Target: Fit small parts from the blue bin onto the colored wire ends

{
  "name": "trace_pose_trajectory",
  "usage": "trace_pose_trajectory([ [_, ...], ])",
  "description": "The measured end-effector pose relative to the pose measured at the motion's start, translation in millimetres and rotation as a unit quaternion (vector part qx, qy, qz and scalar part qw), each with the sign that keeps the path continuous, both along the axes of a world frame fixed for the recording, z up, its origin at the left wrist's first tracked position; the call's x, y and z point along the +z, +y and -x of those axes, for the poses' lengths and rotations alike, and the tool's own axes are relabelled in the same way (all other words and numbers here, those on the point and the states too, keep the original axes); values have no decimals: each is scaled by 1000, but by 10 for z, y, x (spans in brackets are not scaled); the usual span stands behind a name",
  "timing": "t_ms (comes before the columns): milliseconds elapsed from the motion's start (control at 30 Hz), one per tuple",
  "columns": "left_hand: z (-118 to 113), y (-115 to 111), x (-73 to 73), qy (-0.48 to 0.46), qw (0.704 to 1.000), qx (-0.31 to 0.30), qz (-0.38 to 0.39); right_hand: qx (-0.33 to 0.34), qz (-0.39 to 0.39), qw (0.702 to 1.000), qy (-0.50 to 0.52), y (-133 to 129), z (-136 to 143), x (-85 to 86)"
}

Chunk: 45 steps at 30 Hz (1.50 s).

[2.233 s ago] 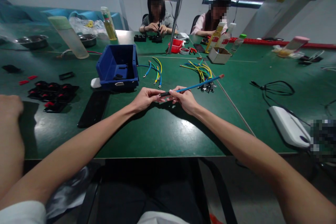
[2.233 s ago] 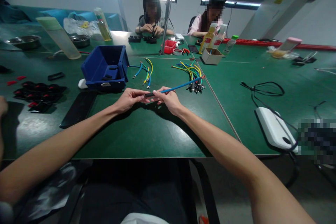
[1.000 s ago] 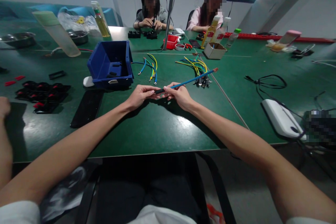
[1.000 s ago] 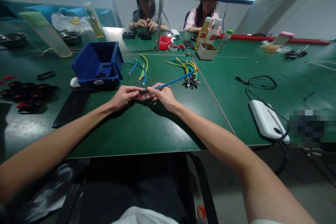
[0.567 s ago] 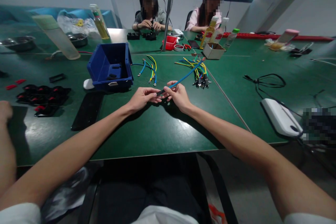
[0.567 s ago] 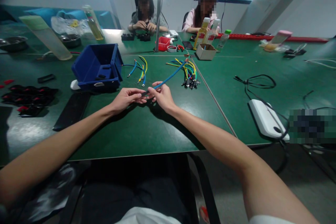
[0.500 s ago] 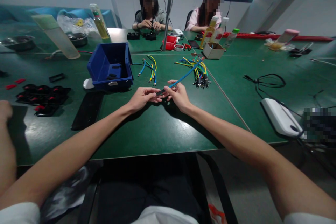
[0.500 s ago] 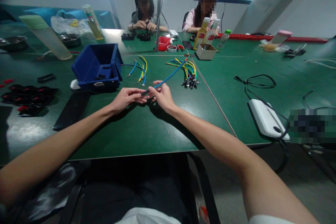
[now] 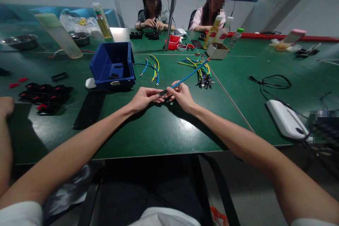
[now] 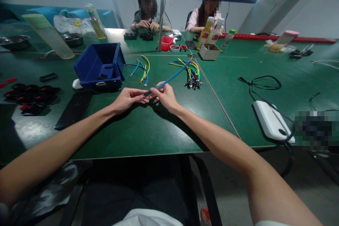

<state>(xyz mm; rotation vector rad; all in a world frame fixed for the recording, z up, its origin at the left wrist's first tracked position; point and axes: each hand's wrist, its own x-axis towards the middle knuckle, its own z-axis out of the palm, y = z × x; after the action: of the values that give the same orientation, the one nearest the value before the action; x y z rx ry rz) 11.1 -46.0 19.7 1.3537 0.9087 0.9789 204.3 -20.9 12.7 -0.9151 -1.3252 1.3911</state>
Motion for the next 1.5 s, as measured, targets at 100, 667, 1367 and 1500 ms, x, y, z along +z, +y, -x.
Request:
trace_pose_trajectory([
  [100, 7, -1, -4, 5, 1000, 3, -1, 7, -1, 1000, 4, 0, -15, 0],
  [667, 16, 9, -14, 6, 1000, 5, -6, 17, 19, 1000, 8, -2, -19, 21],
  [1367, -109, 579, 0, 542, 769, 192, -278, -100, -43, 994, -30, 190, -104, -86],
  [1500, -228, 729, 1, 583, 741, 200, -266, -104, -53, 992, -41, 208, -114, -107],
])
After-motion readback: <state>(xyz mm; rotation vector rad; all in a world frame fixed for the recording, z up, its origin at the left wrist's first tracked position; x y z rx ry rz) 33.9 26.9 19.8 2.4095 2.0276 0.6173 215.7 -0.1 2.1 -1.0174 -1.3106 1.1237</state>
